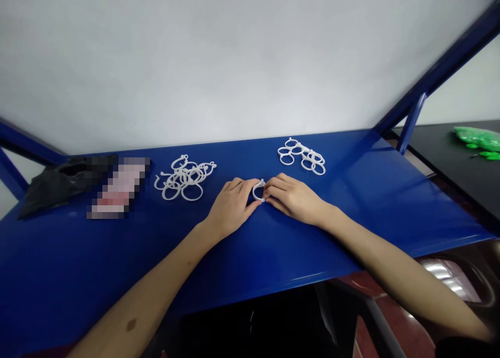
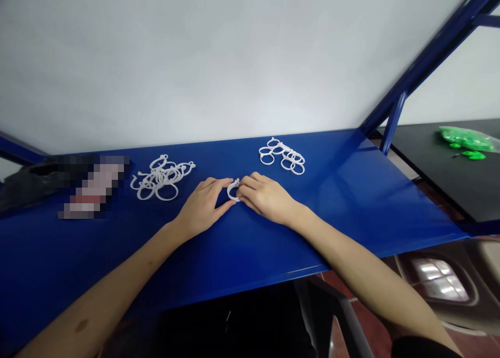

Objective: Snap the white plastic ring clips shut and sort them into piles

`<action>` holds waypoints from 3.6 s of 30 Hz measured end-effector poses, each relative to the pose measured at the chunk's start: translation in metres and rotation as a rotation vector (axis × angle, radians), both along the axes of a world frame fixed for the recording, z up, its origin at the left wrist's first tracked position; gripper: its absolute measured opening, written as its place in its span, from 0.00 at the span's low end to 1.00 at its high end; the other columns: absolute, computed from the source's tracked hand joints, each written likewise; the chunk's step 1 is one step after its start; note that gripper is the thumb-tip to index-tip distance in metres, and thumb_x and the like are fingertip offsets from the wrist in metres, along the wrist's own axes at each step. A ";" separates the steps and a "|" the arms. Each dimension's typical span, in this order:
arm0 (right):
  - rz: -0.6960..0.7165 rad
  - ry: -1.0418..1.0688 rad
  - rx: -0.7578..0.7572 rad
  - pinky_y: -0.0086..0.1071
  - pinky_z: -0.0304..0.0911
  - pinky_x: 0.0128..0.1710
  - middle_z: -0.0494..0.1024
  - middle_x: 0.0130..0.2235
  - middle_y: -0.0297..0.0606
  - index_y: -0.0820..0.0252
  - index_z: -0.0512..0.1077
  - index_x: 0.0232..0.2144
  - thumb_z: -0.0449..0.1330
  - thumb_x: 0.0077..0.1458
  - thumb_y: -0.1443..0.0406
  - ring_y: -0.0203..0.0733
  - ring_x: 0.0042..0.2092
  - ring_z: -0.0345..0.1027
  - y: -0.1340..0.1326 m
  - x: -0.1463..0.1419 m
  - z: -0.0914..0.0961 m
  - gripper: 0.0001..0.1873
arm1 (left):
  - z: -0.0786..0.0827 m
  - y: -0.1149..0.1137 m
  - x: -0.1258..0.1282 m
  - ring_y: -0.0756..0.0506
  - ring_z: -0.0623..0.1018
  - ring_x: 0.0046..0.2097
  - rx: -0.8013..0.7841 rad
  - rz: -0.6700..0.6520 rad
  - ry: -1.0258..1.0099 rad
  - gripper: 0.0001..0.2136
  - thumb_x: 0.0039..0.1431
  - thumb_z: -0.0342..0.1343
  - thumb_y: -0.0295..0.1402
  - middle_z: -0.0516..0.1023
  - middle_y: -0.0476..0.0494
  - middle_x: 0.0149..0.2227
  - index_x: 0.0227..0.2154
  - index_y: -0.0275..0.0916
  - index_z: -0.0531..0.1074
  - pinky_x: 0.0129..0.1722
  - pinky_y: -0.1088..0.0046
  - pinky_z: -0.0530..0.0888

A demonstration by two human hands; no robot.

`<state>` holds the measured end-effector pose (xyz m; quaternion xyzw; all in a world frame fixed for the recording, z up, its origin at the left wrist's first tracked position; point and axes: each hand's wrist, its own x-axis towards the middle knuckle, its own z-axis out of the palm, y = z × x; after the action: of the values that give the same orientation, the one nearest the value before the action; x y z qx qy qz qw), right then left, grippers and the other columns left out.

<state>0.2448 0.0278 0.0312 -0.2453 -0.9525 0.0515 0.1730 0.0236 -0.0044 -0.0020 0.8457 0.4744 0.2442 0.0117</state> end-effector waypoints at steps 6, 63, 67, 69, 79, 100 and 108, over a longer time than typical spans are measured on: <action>0.020 -0.044 -0.014 0.42 0.66 0.46 0.76 0.46 0.46 0.62 0.73 0.45 0.50 0.70 0.62 0.46 0.45 0.67 0.000 0.000 -0.004 0.14 | 0.006 0.000 -0.001 0.41 0.74 0.49 -0.021 -0.083 0.044 0.06 0.67 0.55 0.35 0.79 0.43 0.47 0.44 0.41 0.74 0.48 0.61 0.71; -0.378 -0.018 0.146 0.48 0.67 0.53 0.79 0.47 0.51 0.66 0.75 0.51 0.53 0.66 0.69 0.54 0.49 0.66 0.059 0.031 -0.025 0.16 | 0.001 0.042 -0.086 0.25 0.65 0.64 -0.012 0.619 0.142 0.28 0.67 0.45 0.50 0.69 0.27 0.63 0.60 0.34 0.68 0.60 0.33 0.59; -0.332 -0.033 0.124 0.47 0.66 0.51 0.79 0.44 0.49 0.64 0.76 0.48 0.56 0.65 0.67 0.53 0.45 0.66 0.055 0.028 -0.023 0.13 | 0.003 0.041 -0.086 0.25 0.55 0.70 -0.242 0.636 0.222 0.38 0.66 0.40 0.55 0.58 0.28 0.69 0.69 0.31 0.54 0.64 0.31 0.53; -0.298 -0.035 0.096 0.47 0.65 0.49 0.79 0.43 0.48 0.63 0.76 0.47 0.56 0.66 0.65 0.52 0.45 0.66 0.051 0.025 -0.022 0.12 | 0.007 0.040 -0.081 0.26 0.53 0.71 -0.290 0.646 0.251 0.41 0.64 0.40 0.58 0.54 0.30 0.71 0.70 0.32 0.50 0.65 0.31 0.51; -0.243 0.151 0.086 0.45 0.67 0.49 0.80 0.43 0.45 0.60 0.75 0.46 0.56 0.67 0.62 0.50 0.44 0.68 0.036 0.022 -0.010 0.12 | 0.012 0.036 -0.073 0.26 0.40 0.73 -0.343 0.565 0.323 0.49 0.58 0.47 0.61 0.39 0.31 0.74 0.72 0.35 0.38 0.68 0.34 0.37; -0.415 0.428 -0.160 0.45 0.70 0.49 0.81 0.44 0.44 0.58 0.74 0.54 0.54 0.66 0.60 0.48 0.44 0.75 0.055 0.026 -0.030 0.18 | 0.033 0.036 -0.077 0.35 0.72 0.59 -0.237 0.529 -0.236 0.17 0.56 0.58 0.30 0.78 0.41 0.54 0.49 0.43 0.75 0.60 0.49 0.67; -0.615 0.241 0.131 0.52 0.65 0.51 0.77 0.45 0.51 0.61 0.76 0.50 0.53 0.66 0.62 0.55 0.48 0.67 0.063 0.044 -0.023 0.17 | 0.030 0.035 -0.071 0.35 0.72 0.58 -0.126 0.566 -0.206 0.14 0.59 0.52 0.27 0.80 0.41 0.50 0.46 0.43 0.76 0.60 0.49 0.64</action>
<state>0.2888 0.0908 0.0083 -0.5017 -0.8079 -0.0358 0.3070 -0.0470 0.0305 0.0278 0.6483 0.7017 0.2925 0.0435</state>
